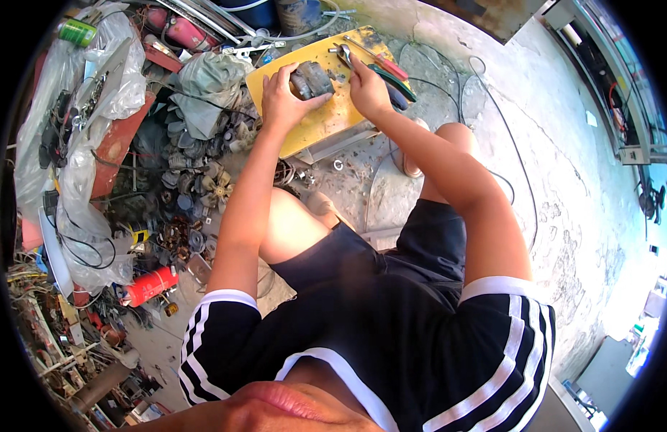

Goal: The person holds a metal mechanical component, fits a small gear and spring into place, and tightens a screw with a socket wrench.

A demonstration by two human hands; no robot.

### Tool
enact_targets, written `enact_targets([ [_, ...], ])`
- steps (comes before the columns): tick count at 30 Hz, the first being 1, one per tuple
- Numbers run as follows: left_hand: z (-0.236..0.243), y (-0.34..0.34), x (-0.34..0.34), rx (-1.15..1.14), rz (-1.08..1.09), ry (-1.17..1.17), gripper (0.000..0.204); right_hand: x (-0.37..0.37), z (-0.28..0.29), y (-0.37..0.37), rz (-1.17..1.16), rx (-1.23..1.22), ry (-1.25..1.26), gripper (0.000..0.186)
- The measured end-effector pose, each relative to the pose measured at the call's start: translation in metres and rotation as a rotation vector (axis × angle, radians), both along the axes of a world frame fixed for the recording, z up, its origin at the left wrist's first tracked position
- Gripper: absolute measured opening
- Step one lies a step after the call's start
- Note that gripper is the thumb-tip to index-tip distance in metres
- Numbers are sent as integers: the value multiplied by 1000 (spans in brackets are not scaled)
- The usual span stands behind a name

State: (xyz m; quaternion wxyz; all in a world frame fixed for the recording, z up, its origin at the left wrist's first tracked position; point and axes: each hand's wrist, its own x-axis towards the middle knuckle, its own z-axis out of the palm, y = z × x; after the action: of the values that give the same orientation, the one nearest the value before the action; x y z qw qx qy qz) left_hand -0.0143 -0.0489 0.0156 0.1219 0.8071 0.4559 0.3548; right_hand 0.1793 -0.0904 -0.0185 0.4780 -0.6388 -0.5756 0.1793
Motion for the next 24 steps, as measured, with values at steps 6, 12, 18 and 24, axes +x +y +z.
enact_targets([
  [6,0,-2,-1,-37,9,36,90,15,44,2,153,-278,-117,44],
  [12,-5,1,-9,-44,-32,32,94,17,87,25,263,-433,-309,43],
  [18,-6,-2,-8,-64,-11,22,93,14,103,48,373,-481,-440,50],
  [24,-5,-3,-8,-77,-22,-10,89,14,121,79,480,-829,-420,31],
])
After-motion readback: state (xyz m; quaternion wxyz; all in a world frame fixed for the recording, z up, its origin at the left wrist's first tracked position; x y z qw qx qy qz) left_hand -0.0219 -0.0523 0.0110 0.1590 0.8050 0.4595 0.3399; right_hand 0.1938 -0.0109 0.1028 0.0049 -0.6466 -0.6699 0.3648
